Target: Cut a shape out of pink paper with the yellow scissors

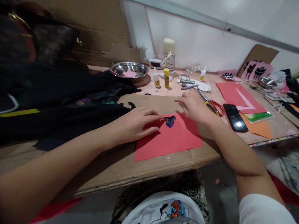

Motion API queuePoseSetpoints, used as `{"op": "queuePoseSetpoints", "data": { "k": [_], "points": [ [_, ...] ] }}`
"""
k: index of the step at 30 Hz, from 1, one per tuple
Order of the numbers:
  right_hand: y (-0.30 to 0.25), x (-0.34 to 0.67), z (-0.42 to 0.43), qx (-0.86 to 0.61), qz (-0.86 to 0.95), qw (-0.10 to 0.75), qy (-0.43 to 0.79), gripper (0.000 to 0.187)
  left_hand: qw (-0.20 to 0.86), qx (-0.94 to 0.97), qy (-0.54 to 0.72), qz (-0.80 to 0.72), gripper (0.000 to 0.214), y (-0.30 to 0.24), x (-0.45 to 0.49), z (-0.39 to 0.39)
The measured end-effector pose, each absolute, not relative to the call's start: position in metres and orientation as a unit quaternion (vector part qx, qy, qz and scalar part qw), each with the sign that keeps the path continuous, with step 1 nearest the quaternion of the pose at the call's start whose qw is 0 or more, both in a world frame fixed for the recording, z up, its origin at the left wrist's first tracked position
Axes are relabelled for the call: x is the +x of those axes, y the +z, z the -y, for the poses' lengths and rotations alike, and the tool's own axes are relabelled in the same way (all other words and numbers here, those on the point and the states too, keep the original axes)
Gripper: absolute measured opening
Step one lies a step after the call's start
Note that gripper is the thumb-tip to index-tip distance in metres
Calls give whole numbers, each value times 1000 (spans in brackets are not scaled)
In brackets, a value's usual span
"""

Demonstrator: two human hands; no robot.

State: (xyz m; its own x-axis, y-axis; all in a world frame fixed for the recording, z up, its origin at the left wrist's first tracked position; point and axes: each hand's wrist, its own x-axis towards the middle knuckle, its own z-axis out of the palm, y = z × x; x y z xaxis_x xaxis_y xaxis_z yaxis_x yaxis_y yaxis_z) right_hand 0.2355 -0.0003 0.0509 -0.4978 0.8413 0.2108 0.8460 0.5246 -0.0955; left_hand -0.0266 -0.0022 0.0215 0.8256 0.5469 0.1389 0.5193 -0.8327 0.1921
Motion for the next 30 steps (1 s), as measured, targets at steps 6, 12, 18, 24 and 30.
{"op": "queuePoseSetpoints", "data": {
  "k": [6, 12, 18, 24, 30],
  "points": [
    [36, 231, 51, -425, 905, 19, 29, 45, 22, 964, 51, -260, 44, 16, -21, 9],
    [18, 230, 57, -401, 916, -28, -4, 48, 18, 962, 55, -266, 46, 13, -20, 10],
    [17, 228, 56, -430, 901, -52, 3, 53, 15, 962, 45, -268, 46, 13, -17, 13],
    [18, 225, 59, -459, 885, -78, -2, 55, 21, 960, 25, -279, 45, 16, -14, 15],
    [18, 228, 59, -467, 882, -67, -9, 57, 15, 960, 26, -279, 44, 15, -15, 14]
  ]
}}
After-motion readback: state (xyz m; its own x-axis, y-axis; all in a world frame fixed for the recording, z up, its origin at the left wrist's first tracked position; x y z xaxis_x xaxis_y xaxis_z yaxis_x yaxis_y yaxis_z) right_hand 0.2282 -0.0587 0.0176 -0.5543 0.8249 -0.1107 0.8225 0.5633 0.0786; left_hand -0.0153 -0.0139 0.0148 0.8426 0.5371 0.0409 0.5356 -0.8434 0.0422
